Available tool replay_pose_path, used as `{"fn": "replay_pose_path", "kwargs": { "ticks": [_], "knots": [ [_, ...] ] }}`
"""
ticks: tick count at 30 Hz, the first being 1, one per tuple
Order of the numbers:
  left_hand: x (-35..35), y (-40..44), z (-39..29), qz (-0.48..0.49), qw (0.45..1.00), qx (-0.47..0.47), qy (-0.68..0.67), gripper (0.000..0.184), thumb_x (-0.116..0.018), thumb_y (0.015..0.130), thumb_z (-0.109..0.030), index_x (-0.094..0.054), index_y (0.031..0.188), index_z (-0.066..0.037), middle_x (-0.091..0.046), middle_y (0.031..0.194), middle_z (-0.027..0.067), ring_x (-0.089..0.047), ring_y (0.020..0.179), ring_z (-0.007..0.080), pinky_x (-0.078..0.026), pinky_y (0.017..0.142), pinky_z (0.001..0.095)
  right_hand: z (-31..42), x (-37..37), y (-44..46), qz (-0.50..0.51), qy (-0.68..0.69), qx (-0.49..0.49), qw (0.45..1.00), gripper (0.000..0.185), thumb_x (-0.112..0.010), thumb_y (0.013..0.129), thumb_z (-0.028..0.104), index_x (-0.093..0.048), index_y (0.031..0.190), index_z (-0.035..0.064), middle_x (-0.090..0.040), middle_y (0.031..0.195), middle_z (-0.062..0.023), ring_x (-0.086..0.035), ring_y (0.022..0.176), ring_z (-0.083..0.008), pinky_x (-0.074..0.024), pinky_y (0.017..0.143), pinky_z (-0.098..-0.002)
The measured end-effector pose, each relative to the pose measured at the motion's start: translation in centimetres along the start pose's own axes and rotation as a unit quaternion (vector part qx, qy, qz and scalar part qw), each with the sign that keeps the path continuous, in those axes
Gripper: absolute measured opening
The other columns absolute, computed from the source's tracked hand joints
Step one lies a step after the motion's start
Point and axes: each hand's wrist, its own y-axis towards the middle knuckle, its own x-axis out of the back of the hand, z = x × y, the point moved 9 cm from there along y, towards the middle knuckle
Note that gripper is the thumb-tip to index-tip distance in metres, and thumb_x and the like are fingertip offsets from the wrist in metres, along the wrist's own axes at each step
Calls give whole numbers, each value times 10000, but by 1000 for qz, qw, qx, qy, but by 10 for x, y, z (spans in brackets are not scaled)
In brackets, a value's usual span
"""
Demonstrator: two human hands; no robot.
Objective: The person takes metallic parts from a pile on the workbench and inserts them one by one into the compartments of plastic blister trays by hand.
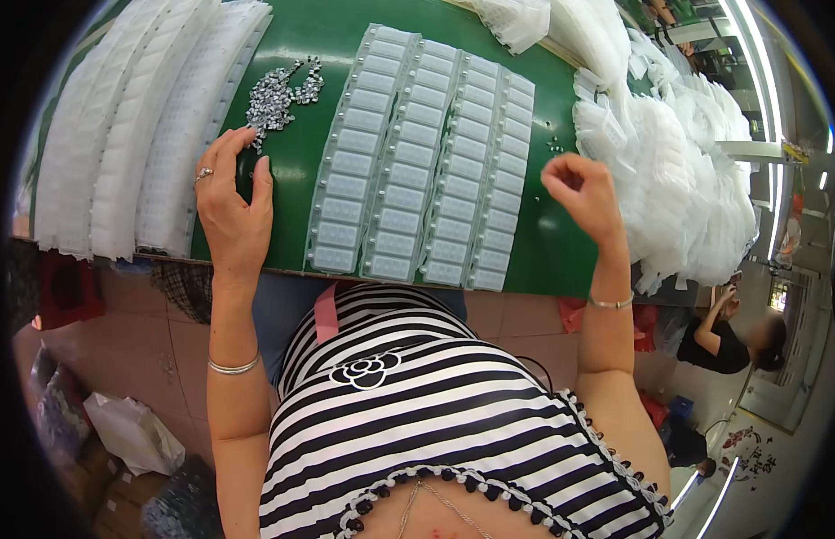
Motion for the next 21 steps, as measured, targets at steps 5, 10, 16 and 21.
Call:
{"fn": "replay_pose_path", "kwargs": {
  "ticks": [5, 10, 16, 21],
  "knots": [
    [-2, 0, 1, 8, 1000, -4, 19, 361, -713, 947, -16, -706, 1307, -45, -716, 1352, 121, -665, 1250, 301, -501, 1112, 408, -37, -4, -29, -24, 54, -68, 996, 30, -713, 865, 1, -739, 856, -10, -644, 725, 17, -500, 653, -88, -426, 619, -233],
    [-1, 0, 0, 6, 1000, -4, 20, 359, -715, 949, -20, -708, 1307, -47, -714, 1354, 120, -665, 1244, 296, -505, 1110, 406, -26, -18, -32, 20, 21, -31, 999, 33, -711, 865, -16, -742, 865, -4, -652, 724, 18, -500, 651, -86, -424, 614, -234],
    [-2, 2, 1, 12, 1000, 4, 19, 349, -715, 950, -19, -712, 1298, -45, -714, 1351, 119, -668, 1232, 293, -511, 1104, 403, -36, -15, -31, 19, 67, -34, 997, 44, -721, 853, -38, -738, 873, -2, -658, 754, 13, -506, 674, -89, -428, 626, -236],
    [-2, 2, 2, 12, 1000, 6, 18, 339, -711, 954, -17, -715, 1291, -43, -714, 1349, 119, -672, 1224, 291, -518, 1097, 400, -24, -14, -29, -9, 79, 71, 994, 89, -734, 830, -70, -728, 876, 7, -648, 806, 4, -508, 692, -100, -434, 641, -241]
  ]
}}
